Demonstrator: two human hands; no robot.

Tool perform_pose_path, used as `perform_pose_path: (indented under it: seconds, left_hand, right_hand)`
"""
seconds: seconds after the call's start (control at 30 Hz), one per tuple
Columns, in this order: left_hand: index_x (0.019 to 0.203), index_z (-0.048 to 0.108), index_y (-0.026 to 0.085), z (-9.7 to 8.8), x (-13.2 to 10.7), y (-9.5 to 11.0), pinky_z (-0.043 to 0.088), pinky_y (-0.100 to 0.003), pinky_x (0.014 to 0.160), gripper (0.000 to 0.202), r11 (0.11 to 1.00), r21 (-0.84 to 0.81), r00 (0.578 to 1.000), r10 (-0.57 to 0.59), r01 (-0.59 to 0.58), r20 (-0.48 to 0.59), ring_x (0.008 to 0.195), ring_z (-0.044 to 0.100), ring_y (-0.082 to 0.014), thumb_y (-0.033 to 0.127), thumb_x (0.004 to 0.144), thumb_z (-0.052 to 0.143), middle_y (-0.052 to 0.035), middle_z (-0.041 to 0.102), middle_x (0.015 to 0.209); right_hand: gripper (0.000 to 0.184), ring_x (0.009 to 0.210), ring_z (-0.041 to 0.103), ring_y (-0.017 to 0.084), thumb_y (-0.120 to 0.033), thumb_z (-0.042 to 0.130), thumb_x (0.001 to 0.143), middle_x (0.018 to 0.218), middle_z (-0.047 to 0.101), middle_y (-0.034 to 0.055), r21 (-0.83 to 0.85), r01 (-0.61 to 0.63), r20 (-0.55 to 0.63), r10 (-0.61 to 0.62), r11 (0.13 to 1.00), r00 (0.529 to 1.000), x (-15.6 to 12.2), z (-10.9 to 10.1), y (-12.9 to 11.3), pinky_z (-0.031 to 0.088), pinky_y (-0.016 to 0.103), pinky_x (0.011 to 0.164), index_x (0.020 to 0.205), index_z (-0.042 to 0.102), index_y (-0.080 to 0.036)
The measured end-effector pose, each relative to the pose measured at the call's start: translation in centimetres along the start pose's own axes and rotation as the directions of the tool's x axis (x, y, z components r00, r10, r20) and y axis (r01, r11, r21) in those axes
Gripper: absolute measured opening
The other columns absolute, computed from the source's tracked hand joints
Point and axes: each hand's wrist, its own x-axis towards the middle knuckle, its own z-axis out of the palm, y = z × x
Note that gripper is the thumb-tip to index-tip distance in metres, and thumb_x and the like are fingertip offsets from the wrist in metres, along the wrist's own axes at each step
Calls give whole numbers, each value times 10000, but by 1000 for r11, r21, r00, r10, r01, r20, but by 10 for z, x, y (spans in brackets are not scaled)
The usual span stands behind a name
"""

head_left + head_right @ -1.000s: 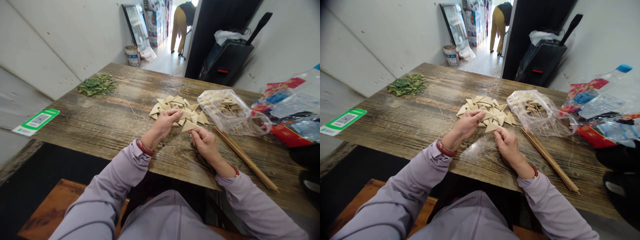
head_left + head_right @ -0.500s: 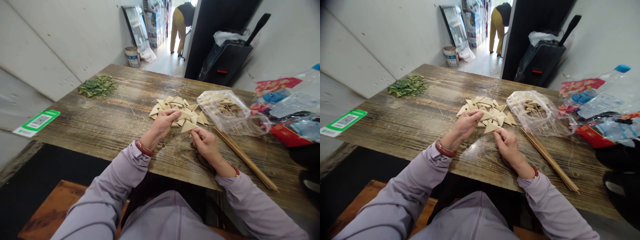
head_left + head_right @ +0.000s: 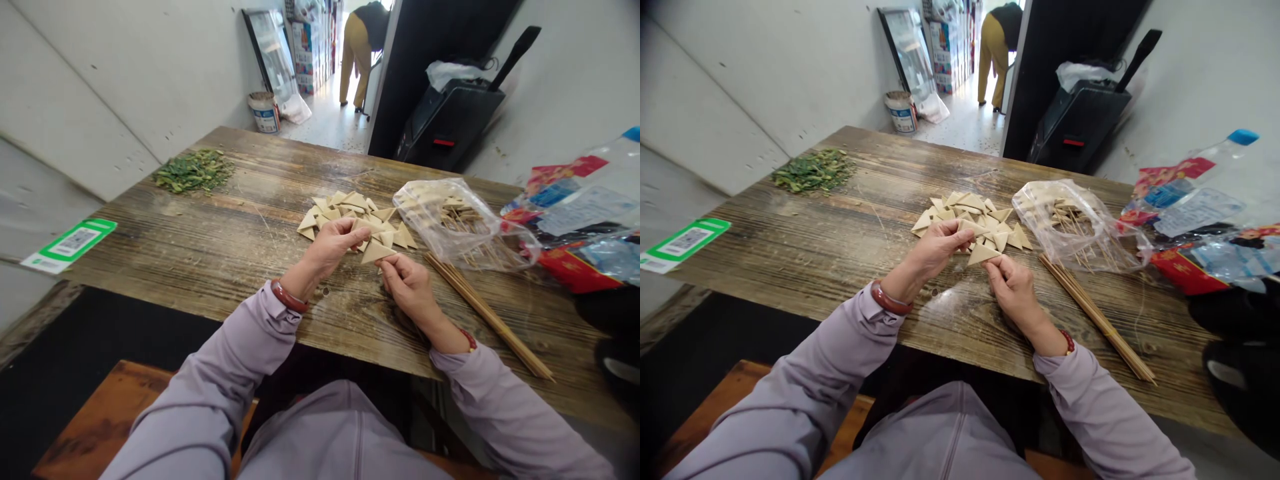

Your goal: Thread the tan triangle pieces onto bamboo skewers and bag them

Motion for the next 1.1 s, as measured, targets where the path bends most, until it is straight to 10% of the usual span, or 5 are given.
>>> perform_pose_path:
  seconds: [1.1]
  left_hand:
    - [753, 702, 128, 0, 1, 8, 396, -218, 580, 333, 984, -175, 998, -30, 21, -49, 678, 596, -96, 427, 745, 851, -37, 684, 753]
  right_hand:
    - [264, 470, 479, 117, -413, 556, 964, 535, 533, -49, 50, -26, 32, 25, 998, 999, -1, -3, 5, 385, 262, 509, 847, 665, -204]
